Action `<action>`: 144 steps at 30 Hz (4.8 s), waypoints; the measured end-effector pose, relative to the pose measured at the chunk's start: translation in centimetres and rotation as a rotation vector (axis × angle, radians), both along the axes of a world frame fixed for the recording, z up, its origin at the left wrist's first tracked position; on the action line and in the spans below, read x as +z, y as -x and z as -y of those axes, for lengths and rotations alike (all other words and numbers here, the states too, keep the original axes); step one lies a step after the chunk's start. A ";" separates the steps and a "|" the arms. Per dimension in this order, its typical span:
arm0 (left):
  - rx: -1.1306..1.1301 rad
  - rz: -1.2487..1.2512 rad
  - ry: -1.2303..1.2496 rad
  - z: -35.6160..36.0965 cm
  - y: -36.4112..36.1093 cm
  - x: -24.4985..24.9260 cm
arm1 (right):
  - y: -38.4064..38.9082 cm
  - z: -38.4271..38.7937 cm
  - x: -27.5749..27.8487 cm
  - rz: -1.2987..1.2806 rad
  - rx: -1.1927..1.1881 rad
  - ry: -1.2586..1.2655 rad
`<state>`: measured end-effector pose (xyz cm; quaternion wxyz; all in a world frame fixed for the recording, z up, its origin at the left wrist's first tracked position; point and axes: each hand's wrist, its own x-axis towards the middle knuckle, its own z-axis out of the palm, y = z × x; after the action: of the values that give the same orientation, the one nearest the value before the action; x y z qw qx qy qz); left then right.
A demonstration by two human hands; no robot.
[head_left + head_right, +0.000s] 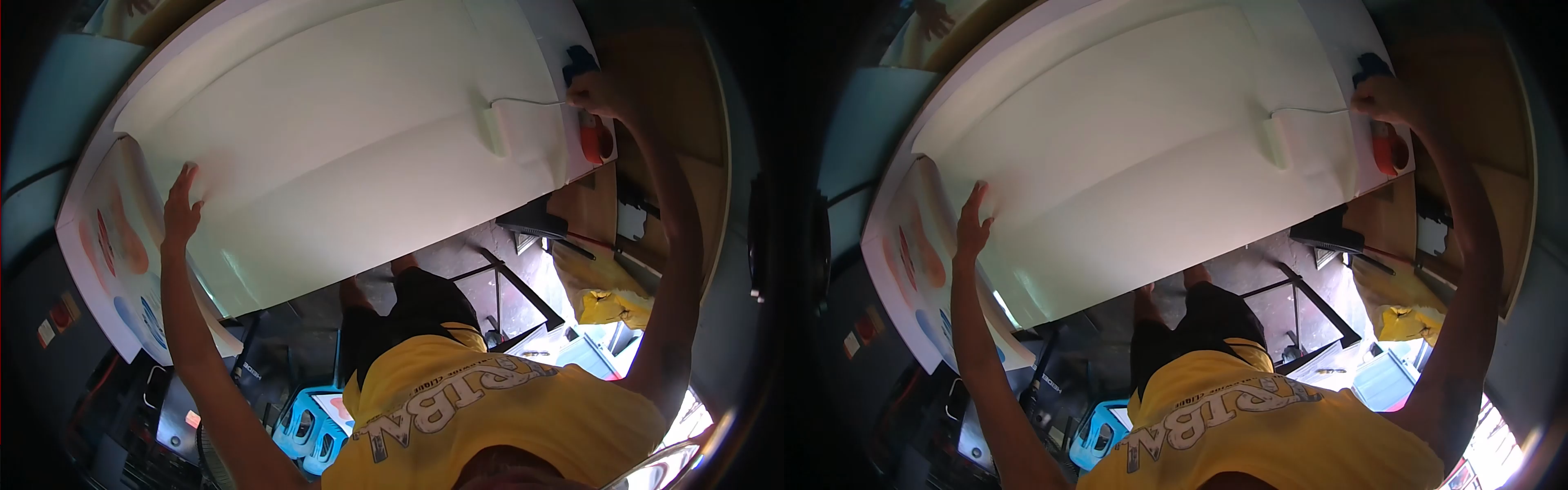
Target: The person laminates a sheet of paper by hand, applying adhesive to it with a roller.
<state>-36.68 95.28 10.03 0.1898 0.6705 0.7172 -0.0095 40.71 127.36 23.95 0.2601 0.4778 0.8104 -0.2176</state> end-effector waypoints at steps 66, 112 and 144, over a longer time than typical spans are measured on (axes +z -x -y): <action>-0.140 0.061 0.029 0.0 2.3 0.6 | 2.1 4.8 -1.5 -0.051 0.142 -0.217; -0.147 -0.067 -0.043 0.7 3.6 -1.4 | 43.8 24.4 -7.3 -0.500 0.357 0.075; -0.122 0.083 0.024 0.3 3.1 -0.5 | -4.8 7.8 -1.7 -0.016 0.245 -0.247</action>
<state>-39.77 94.96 9.57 0.2267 0.7104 0.6662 -0.0018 45.46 119.58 22.29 0.2174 0.4019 0.8853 -0.0868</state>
